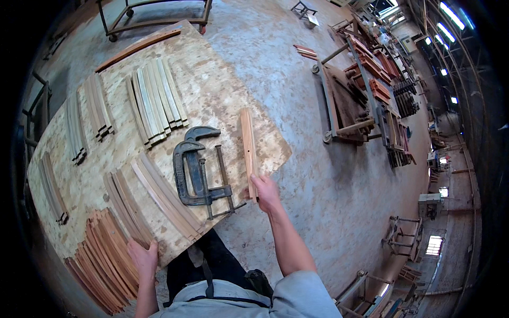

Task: The person sorts thin wooden slats on a workbench, arranging them into neat piles by color and size. The person then walks to another table and stacks the sorted pieces into larger piles.

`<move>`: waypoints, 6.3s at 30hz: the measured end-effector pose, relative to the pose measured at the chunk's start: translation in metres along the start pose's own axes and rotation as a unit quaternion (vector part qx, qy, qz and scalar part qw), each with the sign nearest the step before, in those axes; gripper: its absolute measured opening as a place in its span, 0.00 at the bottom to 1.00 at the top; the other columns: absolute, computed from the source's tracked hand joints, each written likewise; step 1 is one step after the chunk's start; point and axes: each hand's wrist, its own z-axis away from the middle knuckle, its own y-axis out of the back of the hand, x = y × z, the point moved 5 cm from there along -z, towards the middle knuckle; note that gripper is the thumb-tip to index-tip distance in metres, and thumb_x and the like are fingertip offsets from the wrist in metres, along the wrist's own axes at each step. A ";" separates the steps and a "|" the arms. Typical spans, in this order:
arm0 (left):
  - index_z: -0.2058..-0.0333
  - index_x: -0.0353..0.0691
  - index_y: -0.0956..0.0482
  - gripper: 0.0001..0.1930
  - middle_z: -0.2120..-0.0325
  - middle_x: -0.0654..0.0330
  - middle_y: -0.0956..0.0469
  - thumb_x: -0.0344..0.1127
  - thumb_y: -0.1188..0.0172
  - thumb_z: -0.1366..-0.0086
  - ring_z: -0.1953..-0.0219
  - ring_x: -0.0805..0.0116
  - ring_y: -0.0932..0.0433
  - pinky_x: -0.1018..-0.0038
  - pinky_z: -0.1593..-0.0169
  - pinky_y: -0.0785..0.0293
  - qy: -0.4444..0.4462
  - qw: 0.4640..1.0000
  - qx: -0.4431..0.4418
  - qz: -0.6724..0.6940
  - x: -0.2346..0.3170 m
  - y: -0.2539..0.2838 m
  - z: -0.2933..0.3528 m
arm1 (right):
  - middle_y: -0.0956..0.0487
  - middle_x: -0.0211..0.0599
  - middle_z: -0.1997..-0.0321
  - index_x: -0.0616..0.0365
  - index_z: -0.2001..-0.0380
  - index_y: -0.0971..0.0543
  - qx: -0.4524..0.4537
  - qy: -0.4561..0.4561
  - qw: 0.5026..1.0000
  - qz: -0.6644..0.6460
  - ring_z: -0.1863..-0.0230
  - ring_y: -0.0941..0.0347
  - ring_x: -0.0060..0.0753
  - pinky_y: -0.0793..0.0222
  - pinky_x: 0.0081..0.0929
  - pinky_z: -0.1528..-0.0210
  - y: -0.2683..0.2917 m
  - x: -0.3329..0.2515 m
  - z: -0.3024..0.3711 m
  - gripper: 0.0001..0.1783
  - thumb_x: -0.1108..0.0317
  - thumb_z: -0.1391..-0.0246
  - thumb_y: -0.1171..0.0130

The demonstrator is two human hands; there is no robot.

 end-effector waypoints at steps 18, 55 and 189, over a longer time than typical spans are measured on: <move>0.42 0.34 0.37 0.24 0.53 0.50 0.24 0.23 0.45 0.37 0.59 0.59 0.17 0.68 0.57 0.20 0.012 0.761 -0.242 0.601 0.077 0.024 -0.002 | 0.22 0.30 0.71 0.57 0.55 0.28 -0.339 -0.096 0.923 -0.158 0.77 0.28 0.21 0.31 0.21 0.78 -0.199 -0.009 0.167 0.11 0.61 0.29 0.53; 0.53 0.33 0.33 0.14 0.58 0.52 0.24 0.24 0.47 0.38 0.64 0.63 0.18 0.68 0.57 0.21 0.104 0.735 -0.214 0.635 -0.007 0.027 -0.016 | 0.28 0.48 0.56 0.61 0.42 0.30 -0.041 0.392 0.836 0.381 0.56 0.27 0.53 0.28 0.44 0.58 -0.225 -0.030 0.188 0.34 0.73 0.54 0.31; 0.47 0.29 0.27 0.26 0.57 0.42 0.24 0.43 0.39 0.37 0.52 0.42 0.25 0.55 0.47 0.28 0.034 0.983 0.165 0.077 -0.179 0.101 0.046 | 0.28 0.56 0.59 0.70 0.50 0.27 -0.165 0.366 0.827 0.395 0.56 0.30 0.59 0.32 0.45 0.51 -0.249 -0.033 0.138 0.18 0.72 0.42 0.43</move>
